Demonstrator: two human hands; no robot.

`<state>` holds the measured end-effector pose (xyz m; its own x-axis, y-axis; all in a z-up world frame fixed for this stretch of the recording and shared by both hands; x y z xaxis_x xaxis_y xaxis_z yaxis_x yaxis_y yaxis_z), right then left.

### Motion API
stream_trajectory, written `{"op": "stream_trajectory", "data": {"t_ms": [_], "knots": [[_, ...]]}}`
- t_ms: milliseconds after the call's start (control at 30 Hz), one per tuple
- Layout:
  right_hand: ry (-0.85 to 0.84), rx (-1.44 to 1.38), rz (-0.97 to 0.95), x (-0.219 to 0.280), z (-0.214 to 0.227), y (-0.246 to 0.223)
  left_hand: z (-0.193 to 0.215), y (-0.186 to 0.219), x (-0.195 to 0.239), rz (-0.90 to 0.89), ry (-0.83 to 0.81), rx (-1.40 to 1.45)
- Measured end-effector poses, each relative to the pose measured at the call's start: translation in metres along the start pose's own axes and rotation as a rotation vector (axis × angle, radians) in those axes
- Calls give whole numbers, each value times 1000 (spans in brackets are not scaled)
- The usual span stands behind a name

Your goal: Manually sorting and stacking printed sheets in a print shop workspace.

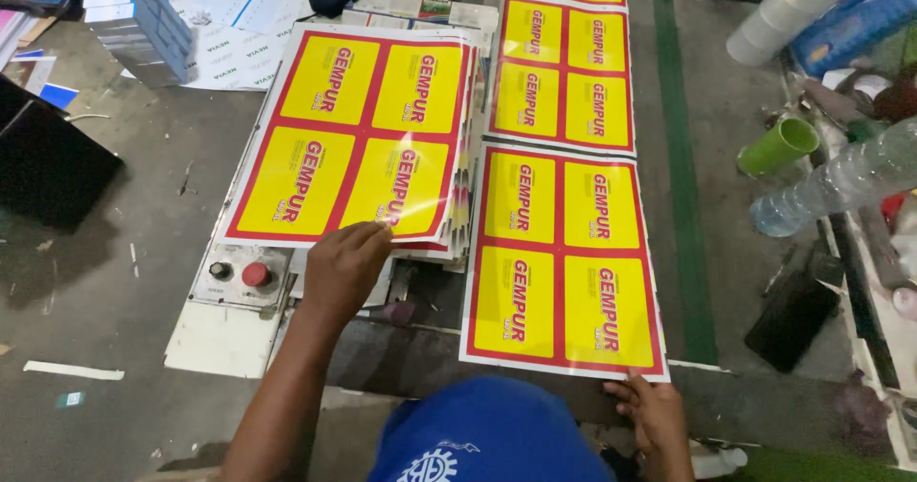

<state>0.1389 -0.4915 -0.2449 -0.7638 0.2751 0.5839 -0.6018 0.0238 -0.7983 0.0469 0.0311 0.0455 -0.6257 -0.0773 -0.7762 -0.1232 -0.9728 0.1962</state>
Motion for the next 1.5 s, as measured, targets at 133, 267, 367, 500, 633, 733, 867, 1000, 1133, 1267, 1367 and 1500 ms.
{"op": "stream_trajectory", "data": {"t_ms": [133, 267, 367, 500, 633, 733, 867, 1000, 1133, 1267, 1367, 1500], "knots": [[-49, -15, 34, -14, -22, -12, -1, -1, 3, -3, -68, 25], [-122, -23, 86, -49, -39, -25, -3, -5, 4, 43, -105, 11], [-165, -44, 76, -55, -45, -36, 10, -5, -1, 108, -30, -17], [-117, -25, 31, -38, -35, -40, 37, 0, -8, 145, 179, -64], [-98, 16, 26, -19, -38, -33, 34, 22, -6, 101, 196, -3], [-165, 60, 44, 12, -69, -42, 7, 53, 2, 7, 111, 113], [-428, 107, 178, 66, -139, -75, -37, 100, 18, -54, -2, 220], [-757, 7, 255, 105, -189, -85, -75, 131, 31, -99, -174, 226], [-668, -61, 168, 103, -194, -81, -75, 142, 32, -116, -283, 257], [-525, -82, 202, 77, -174, -80, -55, 133, 29, -120, -238, 327], [-442, -132, 228, 52, -145, -71, -40, 97, 24, -85, -166, 247], [-327, -218, 260, 12, -94, -44, -41, 20, 38, 138, -103, 35]]}}
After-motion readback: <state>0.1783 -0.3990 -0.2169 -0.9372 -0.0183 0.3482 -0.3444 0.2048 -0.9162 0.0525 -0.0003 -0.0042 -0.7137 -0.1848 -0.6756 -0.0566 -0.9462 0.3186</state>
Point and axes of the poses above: each hand's wrist, its own x-axis away from the middle knuckle, its own z-axis out of the back of the hand, y = z × x, the point moved 6 cm from there along -x, towards the middle knuckle, and after that the axes turned 11 degrees about y, right-handed, at the moved point
